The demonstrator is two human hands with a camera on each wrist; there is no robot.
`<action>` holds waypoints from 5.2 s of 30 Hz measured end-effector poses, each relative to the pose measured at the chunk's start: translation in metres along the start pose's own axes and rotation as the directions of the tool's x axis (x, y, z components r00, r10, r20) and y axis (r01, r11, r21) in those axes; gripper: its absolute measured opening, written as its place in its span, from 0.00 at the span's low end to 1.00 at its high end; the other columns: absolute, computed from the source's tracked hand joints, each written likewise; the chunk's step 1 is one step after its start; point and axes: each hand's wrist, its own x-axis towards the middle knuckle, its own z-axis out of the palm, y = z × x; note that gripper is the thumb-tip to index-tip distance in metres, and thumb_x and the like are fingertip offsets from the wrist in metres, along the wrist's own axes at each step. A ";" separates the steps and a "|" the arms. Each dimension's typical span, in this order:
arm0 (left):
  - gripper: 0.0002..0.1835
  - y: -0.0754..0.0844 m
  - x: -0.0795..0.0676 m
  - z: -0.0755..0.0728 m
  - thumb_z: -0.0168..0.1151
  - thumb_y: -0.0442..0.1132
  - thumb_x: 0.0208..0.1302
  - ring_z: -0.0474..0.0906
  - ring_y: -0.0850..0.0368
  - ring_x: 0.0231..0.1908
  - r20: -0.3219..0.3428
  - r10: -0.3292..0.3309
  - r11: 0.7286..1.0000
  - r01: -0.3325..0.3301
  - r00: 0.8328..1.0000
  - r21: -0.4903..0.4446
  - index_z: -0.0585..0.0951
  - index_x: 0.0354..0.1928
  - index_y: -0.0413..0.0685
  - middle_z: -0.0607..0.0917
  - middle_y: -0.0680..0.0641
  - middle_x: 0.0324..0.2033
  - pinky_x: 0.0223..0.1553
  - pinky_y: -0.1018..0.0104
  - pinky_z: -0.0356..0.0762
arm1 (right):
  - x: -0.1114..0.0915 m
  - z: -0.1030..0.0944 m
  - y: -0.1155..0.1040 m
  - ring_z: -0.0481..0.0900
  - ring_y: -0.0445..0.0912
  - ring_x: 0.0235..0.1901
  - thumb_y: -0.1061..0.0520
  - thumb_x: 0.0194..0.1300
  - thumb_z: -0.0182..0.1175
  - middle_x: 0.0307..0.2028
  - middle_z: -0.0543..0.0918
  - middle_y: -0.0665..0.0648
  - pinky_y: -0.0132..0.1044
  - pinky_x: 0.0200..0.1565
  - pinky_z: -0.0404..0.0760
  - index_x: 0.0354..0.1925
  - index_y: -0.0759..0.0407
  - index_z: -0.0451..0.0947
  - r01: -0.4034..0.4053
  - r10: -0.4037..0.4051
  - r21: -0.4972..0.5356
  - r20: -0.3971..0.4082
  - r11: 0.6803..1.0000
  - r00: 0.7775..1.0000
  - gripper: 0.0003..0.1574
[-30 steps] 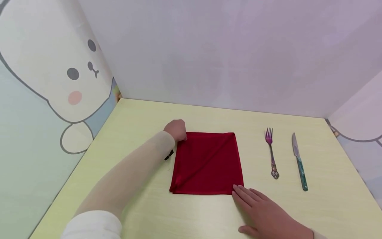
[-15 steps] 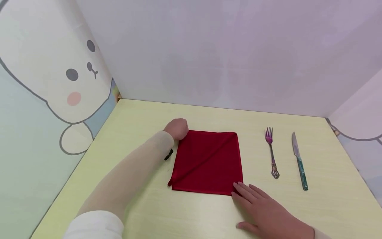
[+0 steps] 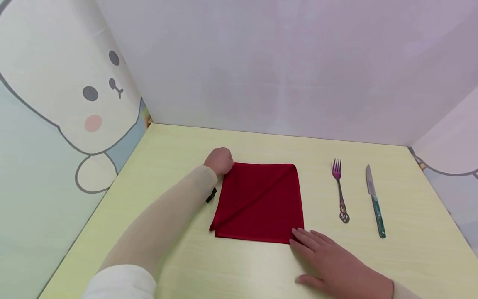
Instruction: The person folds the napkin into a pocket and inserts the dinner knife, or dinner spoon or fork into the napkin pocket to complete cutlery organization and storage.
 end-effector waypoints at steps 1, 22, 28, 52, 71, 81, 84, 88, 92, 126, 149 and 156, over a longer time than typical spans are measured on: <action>0.08 -0.001 0.000 0.000 0.57 0.38 0.75 0.78 0.51 0.40 -0.003 -0.004 1.000 0.004 1.000 -0.006 0.82 0.39 0.43 0.84 0.48 0.36 0.49 0.57 0.79 | 0.003 -0.002 0.001 0.71 0.54 0.69 0.25 0.69 0.56 0.72 0.70 0.53 0.47 0.67 0.70 0.73 0.52 0.72 -0.014 0.014 0.014 0.021 1.000 1.000 0.48; 0.13 -0.010 -0.123 -0.003 0.65 0.49 0.72 0.77 0.56 0.30 0.063 0.052 0.994 -0.046 0.997 -0.099 0.80 0.45 0.46 0.82 0.53 0.30 0.37 0.60 0.77 | 0.148 -0.052 0.125 0.80 0.53 0.42 0.41 0.76 0.58 0.46 0.82 0.61 0.51 0.45 0.80 0.65 0.65 0.74 -0.449 0.433 0.355 0.126 0.820 0.892 0.33; 0.14 -0.016 -0.174 0.007 0.69 0.48 0.68 0.73 0.57 0.20 0.067 0.009 0.997 -0.004 0.998 -0.077 0.80 0.42 0.45 0.78 0.53 0.17 0.31 0.61 0.74 | 0.178 -0.045 0.150 0.78 0.54 0.43 0.43 0.77 0.57 0.46 0.81 0.61 0.51 0.47 0.77 0.58 0.61 0.79 -0.499 0.478 0.427 0.164 0.755 0.863 0.26; 0.13 -0.014 -0.200 0.055 0.60 0.33 0.71 0.73 0.58 0.12 0.062 -0.015 0.962 0.031 0.998 -0.270 0.73 0.26 0.46 0.75 0.51 0.11 0.20 0.65 0.67 | 0.190 -0.029 0.169 0.65 0.45 0.25 0.46 0.75 0.61 0.21 0.69 0.49 0.40 0.32 0.66 0.28 0.57 0.79 -0.477 0.394 0.407 0.275 0.779 0.877 0.21; 0.08 -0.011 -0.189 0.051 0.67 0.24 0.57 0.71 0.55 0.25 -0.223 0.027 0.997 -0.011 0.974 0.075 0.79 0.28 0.43 0.71 0.49 0.25 0.25 0.63 0.73 | 0.182 -0.030 0.167 0.70 0.48 0.29 0.45 0.74 0.62 0.27 0.75 0.53 0.42 0.34 0.69 0.32 0.59 0.79 -0.494 0.429 0.355 0.251 0.793 0.868 0.20; 0.10 -0.012 -0.184 0.055 0.61 0.21 0.58 0.71 0.57 0.24 -0.166 0.035 0.999 -0.030 0.986 0.032 0.78 0.28 0.43 0.74 0.50 0.22 0.28 0.63 0.74 | 0.185 -0.027 0.170 0.70 0.47 0.28 0.45 0.75 0.61 0.26 0.75 0.52 0.41 0.33 0.69 0.31 0.58 0.79 -0.486 0.423 0.352 0.245 0.800 0.872 0.20; 0.11 -0.013 -0.183 0.055 0.61 0.21 0.58 0.70 0.58 0.24 -0.147 0.031 0.999 -0.028 0.989 0.025 0.76 0.28 0.44 0.73 0.51 0.21 0.27 0.63 0.73 | 0.185 -0.025 0.171 0.70 0.48 0.28 0.45 0.75 0.60 0.26 0.75 0.52 0.41 0.33 0.69 0.30 0.58 0.79 -0.486 0.423 0.351 0.244 0.801 0.873 0.20; 0.11 -0.015 -0.181 0.053 0.62 0.25 0.61 0.67 0.58 0.22 -0.108 -0.001 0.999 -0.004 0.994 -0.046 0.74 0.27 0.45 0.71 0.51 0.19 0.25 0.64 0.68 | 0.185 -0.024 0.171 0.70 0.48 0.28 0.46 0.76 0.60 0.27 0.75 0.53 0.41 0.34 0.69 0.31 0.58 0.79 -0.479 0.417 0.344 0.241 0.807 0.876 0.20; 0.12 -0.017 -0.178 0.049 0.67 0.35 0.67 0.66 0.58 0.22 -0.077 -0.049 0.989 0.037 0.996 -0.141 0.74 0.27 0.46 0.71 0.51 0.19 0.26 0.65 0.66 | 0.186 -0.025 0.170 0.70 0.48 0.28 0.47 0.76 0.59 0.25 0.75 0.53 0.42 0.34 0.69 0.29 0.58 0.78 -0.471 0.411 0.336 0.237 0.815 0.880 0.21; 0.10 -0.012 -0.172 0.050 0.64 0.34 0.71 0.70 0.56 0.21 -0.096 -0.068 0.984 0.051 0.993 -0.171 0.70 0.39 0.44 0.75 0.50 0.21 0.26 0.63 0.70 | 0.187 -0.031 0.179 0.71 0.49 0.31 0.47 0.74 0.61 0.31 0.78 0.54 0.42 0.35 0.70 0.34 0.59 0.81 -0.492 0.451 0.368 0.195 0.789 0.871 0.17; 0.03 -0.005 -0.178 0.046 0.64 0.26 0.63 0.77 0.55 0.28 -0.056 -0.042 0.996 0.038 0.998 -0.079 0.80 0.36 0.39 0.80 0.49 0.28 0.32 0.61 0.80 | 0.162 -0.007 -0.004 0.45 0.57 0.80 0.22 0.68 0.53 0.81 0.51 0.57 0.54 0.77 0.47 0.81 0.48 0.55 0.201 -0.175 -0.071 0.276 0.977 0.945 0.56; 0.05 -0.005 -0.180 0.046 0.63 0.26 0.62 0.74 0.56 0.24 -0.030 -0.027 0.994 0.023 0.999 -0.105 0.78 0.31 0.42 0.78 0.50 0.24 0.28 0.63 0.76 | 0.166 0.001 -0.005 0.41 0.54 0.81 0.18 0.68 0.45 0.82 0.46 0.53 0.52 0.77 0.43 0.83 0.46 0.50 0.264 -0.225 -0.079 0.323 0.961 0.919 0.58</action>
